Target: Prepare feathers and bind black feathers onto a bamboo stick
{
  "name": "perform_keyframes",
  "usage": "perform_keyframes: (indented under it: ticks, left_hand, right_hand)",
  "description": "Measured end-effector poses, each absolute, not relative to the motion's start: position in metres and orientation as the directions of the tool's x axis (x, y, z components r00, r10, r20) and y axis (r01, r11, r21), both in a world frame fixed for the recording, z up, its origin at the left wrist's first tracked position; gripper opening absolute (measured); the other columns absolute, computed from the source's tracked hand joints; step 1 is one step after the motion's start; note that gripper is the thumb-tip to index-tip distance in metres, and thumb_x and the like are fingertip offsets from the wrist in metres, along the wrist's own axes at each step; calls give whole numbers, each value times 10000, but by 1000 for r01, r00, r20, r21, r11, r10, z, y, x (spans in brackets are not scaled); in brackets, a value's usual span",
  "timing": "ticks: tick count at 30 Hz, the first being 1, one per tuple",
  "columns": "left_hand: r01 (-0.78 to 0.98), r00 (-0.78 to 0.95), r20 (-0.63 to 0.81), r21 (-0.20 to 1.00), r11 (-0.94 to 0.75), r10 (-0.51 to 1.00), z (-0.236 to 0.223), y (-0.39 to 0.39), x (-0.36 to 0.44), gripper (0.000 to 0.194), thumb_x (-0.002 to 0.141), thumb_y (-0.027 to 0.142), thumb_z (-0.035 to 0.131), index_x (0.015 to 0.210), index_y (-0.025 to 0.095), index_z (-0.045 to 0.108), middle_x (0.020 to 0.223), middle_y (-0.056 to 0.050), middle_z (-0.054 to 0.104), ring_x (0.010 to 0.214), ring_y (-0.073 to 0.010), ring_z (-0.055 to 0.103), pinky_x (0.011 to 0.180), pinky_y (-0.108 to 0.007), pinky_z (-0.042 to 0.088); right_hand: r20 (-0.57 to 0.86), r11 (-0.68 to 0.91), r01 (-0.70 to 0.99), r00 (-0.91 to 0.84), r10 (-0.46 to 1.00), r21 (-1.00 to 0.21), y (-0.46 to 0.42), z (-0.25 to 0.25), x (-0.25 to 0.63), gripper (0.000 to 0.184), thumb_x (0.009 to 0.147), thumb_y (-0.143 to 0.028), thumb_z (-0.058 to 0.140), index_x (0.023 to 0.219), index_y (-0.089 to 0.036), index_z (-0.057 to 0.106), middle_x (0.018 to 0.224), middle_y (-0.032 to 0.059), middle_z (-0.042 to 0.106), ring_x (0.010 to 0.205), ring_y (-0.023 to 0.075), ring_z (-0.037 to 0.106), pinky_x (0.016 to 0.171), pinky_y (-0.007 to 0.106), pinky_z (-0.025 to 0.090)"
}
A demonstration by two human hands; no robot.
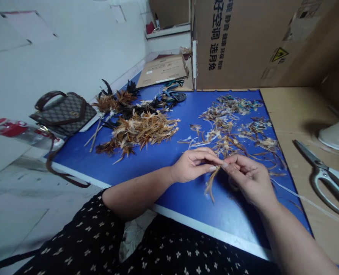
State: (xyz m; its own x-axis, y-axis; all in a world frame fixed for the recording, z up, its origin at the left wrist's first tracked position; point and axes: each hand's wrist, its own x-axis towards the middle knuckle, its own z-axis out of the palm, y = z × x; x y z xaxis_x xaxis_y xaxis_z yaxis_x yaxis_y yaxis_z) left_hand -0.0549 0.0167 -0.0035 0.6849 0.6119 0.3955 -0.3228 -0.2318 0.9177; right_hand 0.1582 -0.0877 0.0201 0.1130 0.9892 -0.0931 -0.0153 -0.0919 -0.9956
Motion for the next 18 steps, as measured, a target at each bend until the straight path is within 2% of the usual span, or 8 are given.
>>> perform_keyframes:
  ticks: [2,4,10,13,18]
  left_hand:
    - [-323,693,442,897,-303,569,-1,19,-56,135,1019,294,837,1101,222,918,1123,-106,802,1091,-200,767,1086,-400,612]
    - [-311,712,443,895,-321,545,1,21,-58,137,1049,285,798,1070,231,923,1139,-115,809,1108,-209,777,1086,-409,614]
    - [-333,703,456,889,-315,545,0,22,-58,193,1057,359,806,1113,217,924,1155,-138,811,1117,-227,786,1066,-417,628]
    - [-351,706,464,885,-304,535,1,21,-58,196,1023,379,857,1108,216,926,1135,-133,812,1092,-217,784,1066,-415,628]
    - [-352,728,439,899,-262,527,7,23,-59,181,983,384,904,1024,210,928,1086,-116,819,1051,-207,784,1054,-409,630]
  right_hand:
    - [-133,-125,-82,98,986,-989,-88,22,157,364,925,-546,941,1012,-220,804,592,-40,555,499,118,460,467,259,389]
    - [-173,-160,-133,97,980,-978,-89,26,154,348,912,-518,956,997,-217,804,592,-39,561,497,111,456,475,259,381]
    - [-231,-204,-218,103,968,-954,-89,35,148,418,820,-537,1009,942,-207,784,554,-67,480,464,92,386,457,253,310]
    - [-242,-215,-216,108,964,-953,-89,33,149,429,802,-548,1014,928,-210,782,555,-69,465,462,84,375,455,246,302]
    - [-232,-223,-156,41,972,-962,-87,24,157,396,852,-550,980,922,-206,796,588,-50,510,483,89,394,473,259,325]
